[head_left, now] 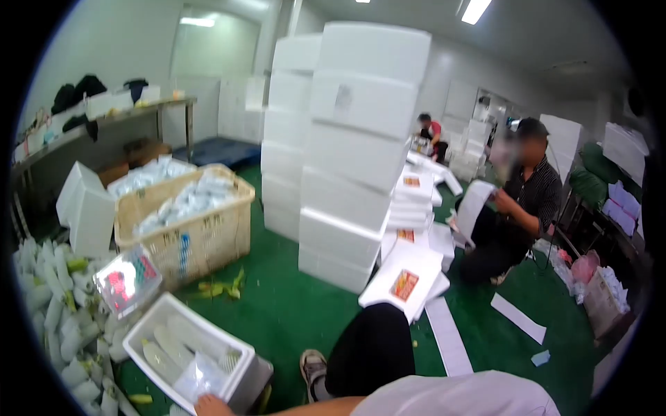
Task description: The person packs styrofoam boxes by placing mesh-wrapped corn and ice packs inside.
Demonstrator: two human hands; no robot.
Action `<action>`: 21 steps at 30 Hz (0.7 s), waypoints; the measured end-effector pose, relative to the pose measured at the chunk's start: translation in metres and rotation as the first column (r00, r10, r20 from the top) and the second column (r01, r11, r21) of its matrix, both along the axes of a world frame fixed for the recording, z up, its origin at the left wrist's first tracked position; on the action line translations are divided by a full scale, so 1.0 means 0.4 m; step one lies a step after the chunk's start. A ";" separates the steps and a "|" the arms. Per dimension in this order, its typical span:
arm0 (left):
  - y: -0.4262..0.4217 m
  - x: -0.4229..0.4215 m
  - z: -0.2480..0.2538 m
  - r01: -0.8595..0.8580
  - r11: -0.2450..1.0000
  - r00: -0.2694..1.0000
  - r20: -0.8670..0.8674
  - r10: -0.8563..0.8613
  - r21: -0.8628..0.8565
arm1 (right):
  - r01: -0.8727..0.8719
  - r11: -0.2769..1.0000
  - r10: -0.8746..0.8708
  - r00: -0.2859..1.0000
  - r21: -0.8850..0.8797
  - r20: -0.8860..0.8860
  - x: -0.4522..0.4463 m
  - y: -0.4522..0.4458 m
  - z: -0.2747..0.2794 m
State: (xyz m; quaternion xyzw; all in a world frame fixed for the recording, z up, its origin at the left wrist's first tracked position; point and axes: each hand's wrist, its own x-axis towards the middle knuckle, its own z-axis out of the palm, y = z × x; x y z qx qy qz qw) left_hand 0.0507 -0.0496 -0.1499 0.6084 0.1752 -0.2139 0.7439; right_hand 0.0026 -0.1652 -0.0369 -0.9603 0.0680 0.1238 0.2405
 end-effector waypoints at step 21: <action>-0.675 -0.289 0.189 -0.017 0.633 0.929 -0.247 -0.276 -0.774 | -0.055 0.993 0.093 0.918 -0.109 0.384 -0.252 -0.684 0.360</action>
